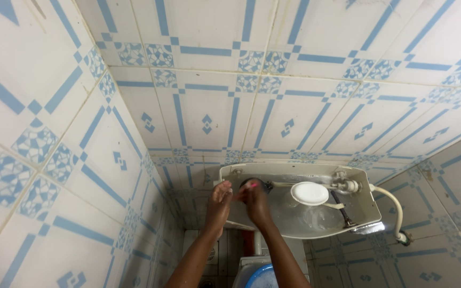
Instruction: The person scrubs the interior of a toilet cistern using a pink toothbrush and soapy water from a blue basin. They repeatedly dip the brush into the basin and scrub various parts of the tank, including the sides, the flush valve, and the fill valve.
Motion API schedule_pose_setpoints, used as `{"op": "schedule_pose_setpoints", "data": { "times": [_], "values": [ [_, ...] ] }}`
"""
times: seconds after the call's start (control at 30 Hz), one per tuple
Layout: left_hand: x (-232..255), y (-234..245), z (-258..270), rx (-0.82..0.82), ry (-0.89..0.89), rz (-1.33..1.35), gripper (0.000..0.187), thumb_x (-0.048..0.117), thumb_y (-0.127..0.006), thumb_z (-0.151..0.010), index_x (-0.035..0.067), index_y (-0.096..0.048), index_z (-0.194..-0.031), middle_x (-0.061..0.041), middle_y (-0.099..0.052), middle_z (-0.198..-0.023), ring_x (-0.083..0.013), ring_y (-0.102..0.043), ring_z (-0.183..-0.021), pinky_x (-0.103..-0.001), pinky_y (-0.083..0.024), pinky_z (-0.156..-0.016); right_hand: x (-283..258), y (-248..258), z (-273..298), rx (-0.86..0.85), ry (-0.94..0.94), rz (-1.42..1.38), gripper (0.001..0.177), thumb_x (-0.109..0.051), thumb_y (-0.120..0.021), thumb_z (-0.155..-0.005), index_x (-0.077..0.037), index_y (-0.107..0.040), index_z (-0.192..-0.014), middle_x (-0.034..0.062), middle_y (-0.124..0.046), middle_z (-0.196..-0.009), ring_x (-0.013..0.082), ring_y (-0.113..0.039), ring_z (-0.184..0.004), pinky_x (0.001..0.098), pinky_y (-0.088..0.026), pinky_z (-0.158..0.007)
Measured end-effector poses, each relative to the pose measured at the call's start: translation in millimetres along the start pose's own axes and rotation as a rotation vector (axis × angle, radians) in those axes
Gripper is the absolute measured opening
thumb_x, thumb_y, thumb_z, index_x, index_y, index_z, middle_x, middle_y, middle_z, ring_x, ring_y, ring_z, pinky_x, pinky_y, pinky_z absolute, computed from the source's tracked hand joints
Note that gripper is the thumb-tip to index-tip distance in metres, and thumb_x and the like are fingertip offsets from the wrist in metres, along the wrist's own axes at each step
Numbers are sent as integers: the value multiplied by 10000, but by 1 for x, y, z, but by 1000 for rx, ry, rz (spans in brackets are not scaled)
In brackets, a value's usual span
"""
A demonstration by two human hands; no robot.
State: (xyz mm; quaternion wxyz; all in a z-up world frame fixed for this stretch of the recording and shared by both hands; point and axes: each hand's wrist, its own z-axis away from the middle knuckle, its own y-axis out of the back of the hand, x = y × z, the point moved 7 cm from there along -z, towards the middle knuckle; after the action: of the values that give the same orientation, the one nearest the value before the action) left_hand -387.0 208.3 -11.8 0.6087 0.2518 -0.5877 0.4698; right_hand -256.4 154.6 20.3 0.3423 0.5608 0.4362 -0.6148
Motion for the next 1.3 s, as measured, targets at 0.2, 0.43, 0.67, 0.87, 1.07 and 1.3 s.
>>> {"op": "schedule_pose_setpoints", "data": {
  "times": [0.2,0.43,0.67,0.87,1.07,1.3],
  "values": [
    [-67,-4,-53,12,198,436,619,376,-519,-1012,76,-374,-1533,-139,-400,-1614,-254,-332,-1524,-401,-236,-1253,-55,66,-35,326,378,-124,366,-365,-451,-1121,-32,-565,-1021,181,-711,-998,254,-718,-835,426,-616,-830],
    [-125,-40,-134,203,335,1129,529,290,-479,-1069,5,-365,-1501,-223,-549,-1412,-327,-559,-1301,-436,-446,-1145,-9,80,-70,235,-10,-212,338,-362,-479,-1067,-49,-604,-1036,166,-754,-1090,213,-730,-859,375,-596,-850],
    [-108,-45,-128,424,378,937,98,230,-573,-1023,174,-612,-1092,-11,-586,-780,-153,-603,-680,-325,-531,-715,-31,115,-66,45,-263,90,385,-352,-541,-1036,-9,-685,-1132,110,-741,-978,179,-731,-881,355,-598,-852],
    [-90,-42,-128,367,205,705,269,296,-571,-1073,38,-569,-997,-45,-566,-765,-138,-542,-634,-322,-505,-655,-48,59,-64,-345,-66,1309,335,-341,-529,-1042,-114,-717,-1201,196,-746,-891,338,-714,-825,437,-560,-782],
    [-100,-34,-112,376,247,558,316,209,-514,-1035,99,-561,-1328,-74,-543,-1221,-172,-471,-1088,-406,-383,-1032,-45,55,-102,-553,-46,1574,457,-420,-382,-1064,-121,-589,-1340,207,-723,-1075,413,-671,-1010,525,-509,-894],
    [-112,-30,-118,294,380,770,468,389,-501,-1014,55,-527,-1342,-73,-509,-1473,-178,-417,-1391,-402,-83,-1235,-20,91,-119,-590,-118,1591,460,-473,-378,-1059,-208,-624,-1343,157,-697,-1217,391,-652,-1119,491,-507,-968]
  ]
}}
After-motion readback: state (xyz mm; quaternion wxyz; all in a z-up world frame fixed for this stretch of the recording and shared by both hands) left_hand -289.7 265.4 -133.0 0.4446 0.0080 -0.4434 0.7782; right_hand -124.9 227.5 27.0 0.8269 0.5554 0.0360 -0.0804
